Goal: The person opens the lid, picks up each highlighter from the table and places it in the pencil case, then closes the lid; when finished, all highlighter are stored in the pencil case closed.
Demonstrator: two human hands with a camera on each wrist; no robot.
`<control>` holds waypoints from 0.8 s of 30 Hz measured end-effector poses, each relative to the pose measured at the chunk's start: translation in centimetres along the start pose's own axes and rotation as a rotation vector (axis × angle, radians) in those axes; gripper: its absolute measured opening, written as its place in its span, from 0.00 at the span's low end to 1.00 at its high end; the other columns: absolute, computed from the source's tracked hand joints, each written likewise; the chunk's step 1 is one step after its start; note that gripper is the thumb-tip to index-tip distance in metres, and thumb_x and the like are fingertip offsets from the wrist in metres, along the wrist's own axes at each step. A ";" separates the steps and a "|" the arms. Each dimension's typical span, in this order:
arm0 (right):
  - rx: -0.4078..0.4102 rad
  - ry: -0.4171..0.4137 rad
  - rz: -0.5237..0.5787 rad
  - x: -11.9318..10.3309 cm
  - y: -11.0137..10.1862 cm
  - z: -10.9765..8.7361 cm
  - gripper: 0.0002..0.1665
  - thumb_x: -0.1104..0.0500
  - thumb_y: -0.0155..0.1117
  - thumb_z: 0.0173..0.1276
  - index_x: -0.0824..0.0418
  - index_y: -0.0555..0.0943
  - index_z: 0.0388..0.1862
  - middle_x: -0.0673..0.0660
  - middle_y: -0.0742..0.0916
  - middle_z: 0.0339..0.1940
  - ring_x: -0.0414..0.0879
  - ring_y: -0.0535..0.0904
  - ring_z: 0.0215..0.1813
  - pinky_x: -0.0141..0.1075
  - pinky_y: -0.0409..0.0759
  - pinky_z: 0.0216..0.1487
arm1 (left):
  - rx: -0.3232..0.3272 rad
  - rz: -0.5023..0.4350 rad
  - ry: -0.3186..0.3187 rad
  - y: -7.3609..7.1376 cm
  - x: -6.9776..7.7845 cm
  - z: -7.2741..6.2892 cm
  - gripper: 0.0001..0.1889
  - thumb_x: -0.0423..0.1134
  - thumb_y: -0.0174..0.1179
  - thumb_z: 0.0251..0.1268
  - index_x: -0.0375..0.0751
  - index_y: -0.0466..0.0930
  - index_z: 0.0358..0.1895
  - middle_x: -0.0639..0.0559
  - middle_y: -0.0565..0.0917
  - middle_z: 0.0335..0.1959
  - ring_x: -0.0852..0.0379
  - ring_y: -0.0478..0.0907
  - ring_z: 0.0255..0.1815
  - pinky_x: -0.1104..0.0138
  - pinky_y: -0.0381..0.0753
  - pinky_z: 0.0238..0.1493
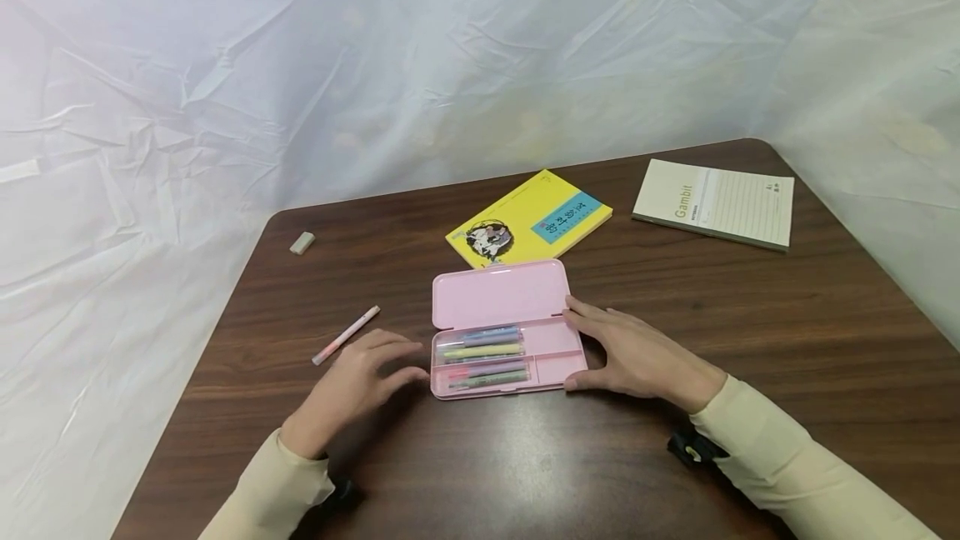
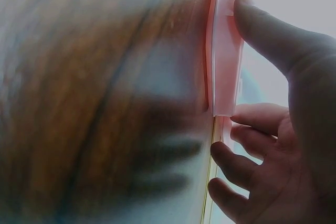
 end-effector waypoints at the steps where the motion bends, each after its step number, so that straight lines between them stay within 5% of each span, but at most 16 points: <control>1: 0.000 0.001 0.000 0.0 0.0 0.1 0.61 0.25 0.66 0.55 0.60 0.65 0.77 0.60 0.63 0.80 0.65 0.65 0.74 0.62 0.63 0.69 | 0.025 0.010 -0.004 -0.4 -0.5 -0.2 0.17 0.42 0.77 0.52 0.39 0.89 0.45 0.51 0.87 0.41 0.55 0.83 0.45 0.61 0.84 0.48; 7: -0.007 0.008 0.000 0.0 0.2 0.2 0.60 0.26 0.68 0.55 0.60 0.65 0.77 0.59 0.63 0.80 0.64 0.64 0.75 0.62 0.62 0.70 | 0.179 0.110 -0.021 -2.9 -3.8 -2.0 0.21 0.40 0.80 0.46 0.35 0.88 0.45 0.45 0.87 0.40 0.48 0.83 0.44 0.55 0.84 0.45; 10: -0.010 0.011 -0.001 0.0 0.1 0.2 0.60 0.25 0.67 0.55 0.59 0.65 0.77 0.59 0.63 0.80 0.64 0.64 0.75 0.62 0.62 0.70 | 0.196 0.156 -0.077 -4.1 -5.4 -3.2 0.22 0.40 0.80 0.44 0.35 0.88 0.45 0.46 0.86 0.39 0.49 0.82 0.41 0.55 0.83 0.42; 17: -0.004 0.016 -0.004 0.0 -0.1 0.1 0.60 0.24 0.67 0.54 0.59 0.65 0.77 0.59 0.63 0.80 0.64 0.65 0.74 0.63 0.62 0.70 | 0.151 0.214 -0.252 -5.9 -8.5 -6.2 0.25 0.41 0.79 0.47 0.32 0.87 0.49 0.41 0.86 0.42 0.44 0.82 0.43 0.50 0.83 0.41; 24: 0.001 0.012 -0.008 0.0 0.0 0.0 0.60 0.24 0.66 0.55 0.59 0.66 0.76 0.59 0.64 0.80 0.66 0.65 0.73 0.63 0.64 0.69 | 0.040 0.176 -0.401 -5.9 -10.6 -8.2 0.23 0.41 0.76 0.53 0.34 0.86 0.52 0.41 0.86 0.44 0.40 0.82 0.47 0.46 0.81 0.48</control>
Point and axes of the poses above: each hand's wrist, its own z-axis towards the middle knuckle, its own y-axis out of the palm, x = y × z, the point moved 4 cm from there along z, towards the middle knuckle
